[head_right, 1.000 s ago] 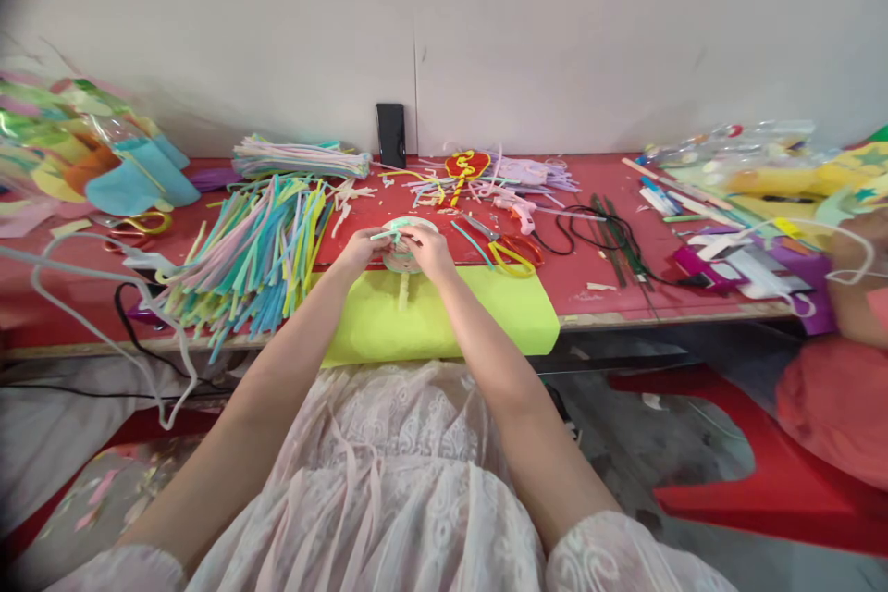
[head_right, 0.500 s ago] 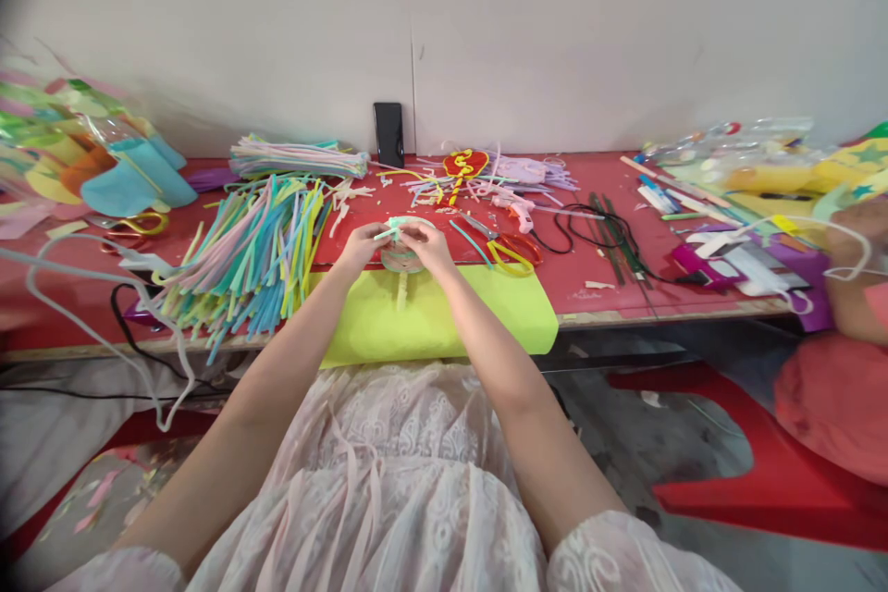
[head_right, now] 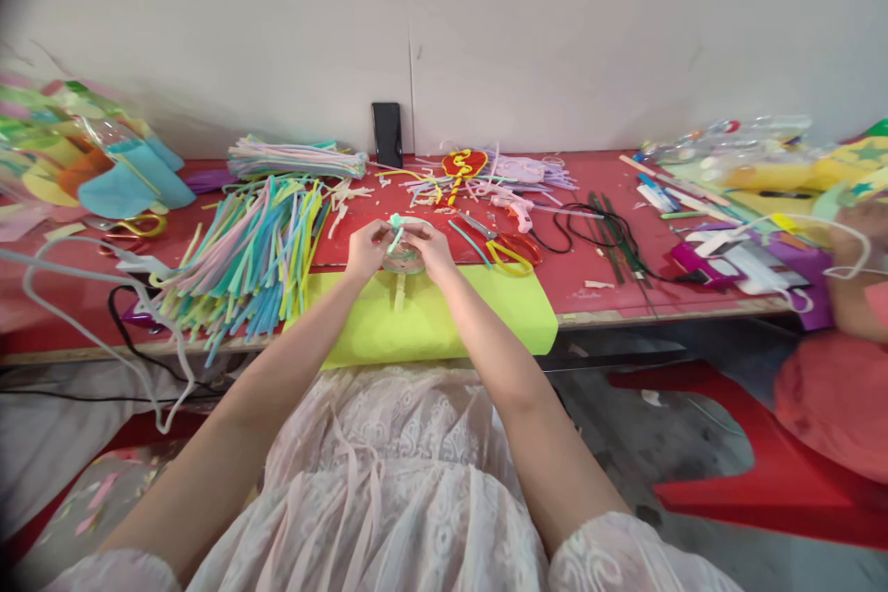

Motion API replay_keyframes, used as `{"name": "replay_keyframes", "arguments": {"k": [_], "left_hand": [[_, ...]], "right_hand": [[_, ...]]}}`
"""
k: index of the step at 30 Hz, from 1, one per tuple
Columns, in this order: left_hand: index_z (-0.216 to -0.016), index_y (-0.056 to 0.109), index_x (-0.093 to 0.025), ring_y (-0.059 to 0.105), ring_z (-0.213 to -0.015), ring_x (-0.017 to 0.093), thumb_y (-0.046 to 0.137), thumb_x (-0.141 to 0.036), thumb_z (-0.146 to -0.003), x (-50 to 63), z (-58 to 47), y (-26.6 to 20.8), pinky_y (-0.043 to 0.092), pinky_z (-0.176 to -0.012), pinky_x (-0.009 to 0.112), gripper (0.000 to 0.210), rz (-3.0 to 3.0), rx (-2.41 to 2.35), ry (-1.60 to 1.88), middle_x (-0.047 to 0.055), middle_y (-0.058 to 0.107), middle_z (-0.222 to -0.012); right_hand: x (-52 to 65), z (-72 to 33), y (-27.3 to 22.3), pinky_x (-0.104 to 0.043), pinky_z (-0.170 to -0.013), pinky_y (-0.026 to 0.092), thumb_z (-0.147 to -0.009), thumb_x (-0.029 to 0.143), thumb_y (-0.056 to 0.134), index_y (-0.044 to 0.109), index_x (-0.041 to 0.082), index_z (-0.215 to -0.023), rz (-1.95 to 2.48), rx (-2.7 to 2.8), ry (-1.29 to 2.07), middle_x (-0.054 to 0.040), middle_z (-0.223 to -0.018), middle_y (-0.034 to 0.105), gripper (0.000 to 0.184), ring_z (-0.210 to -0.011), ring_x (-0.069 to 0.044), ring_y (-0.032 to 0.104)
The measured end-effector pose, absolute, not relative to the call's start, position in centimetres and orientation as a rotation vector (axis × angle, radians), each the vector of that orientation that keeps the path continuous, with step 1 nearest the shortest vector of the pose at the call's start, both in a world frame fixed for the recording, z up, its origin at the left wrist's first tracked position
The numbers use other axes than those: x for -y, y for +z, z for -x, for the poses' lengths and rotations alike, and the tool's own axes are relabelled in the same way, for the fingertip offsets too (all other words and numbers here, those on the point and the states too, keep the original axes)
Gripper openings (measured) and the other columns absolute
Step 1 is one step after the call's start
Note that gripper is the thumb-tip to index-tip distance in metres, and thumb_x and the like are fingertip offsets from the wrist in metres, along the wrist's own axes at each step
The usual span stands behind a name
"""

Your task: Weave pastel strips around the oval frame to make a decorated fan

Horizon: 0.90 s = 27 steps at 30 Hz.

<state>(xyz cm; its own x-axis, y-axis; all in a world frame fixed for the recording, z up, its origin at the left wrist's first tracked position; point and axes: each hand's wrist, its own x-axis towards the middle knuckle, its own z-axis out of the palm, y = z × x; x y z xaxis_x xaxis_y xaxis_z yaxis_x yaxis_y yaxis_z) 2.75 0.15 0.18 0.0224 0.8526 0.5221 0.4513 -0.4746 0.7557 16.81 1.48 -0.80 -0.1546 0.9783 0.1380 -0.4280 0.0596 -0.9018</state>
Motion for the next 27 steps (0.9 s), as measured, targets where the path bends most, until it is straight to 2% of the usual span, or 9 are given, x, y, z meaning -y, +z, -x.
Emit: {"name": "replay_keyframes", "arguments": {"k": [13, 27], "left_hand": [[-0.081, 0.057, -0.019, 0.053, -0.072, 0.013, 0.045, -0.015, -0.077, 0.3, -3.2, 0.4, 0.041, -0.070, 0.025, 0.014, -2.183, -1.415, 1.436, 0.001, 0.057, -0.076], [-0.081, 0.056, -0.020, 0.049, -0.076, 0.017, 0.042, -0.016, -0.081, 1.0, -3.8, 0.9, 0.036, -0.067, 0.027, 0.014, -2.277, -1.551, 1.313, 0.005, 0.054, -0.080]], "right_hand": [[-1.6, -16.7, -1.0, -0.029, -0.077, 0.048, -0.052, 0.023, 0.073, 0.068, 0.019, -0.075, 0.789, 1.001, 1.377, 0.0011, -0.075, 0.067, 0.024, -0.072, -0.014, 0.060], [-1.9, -16.9, -1.2, -0.028, -0.073, 0.047, -0.052, 0.021, 0.070, 0.067, 0.018, -0.075, 0.870, 1.033, 1.315, 0.0013, -0.074, 0.067, 0.024, -0.073, -0.014, 0.060]]}}
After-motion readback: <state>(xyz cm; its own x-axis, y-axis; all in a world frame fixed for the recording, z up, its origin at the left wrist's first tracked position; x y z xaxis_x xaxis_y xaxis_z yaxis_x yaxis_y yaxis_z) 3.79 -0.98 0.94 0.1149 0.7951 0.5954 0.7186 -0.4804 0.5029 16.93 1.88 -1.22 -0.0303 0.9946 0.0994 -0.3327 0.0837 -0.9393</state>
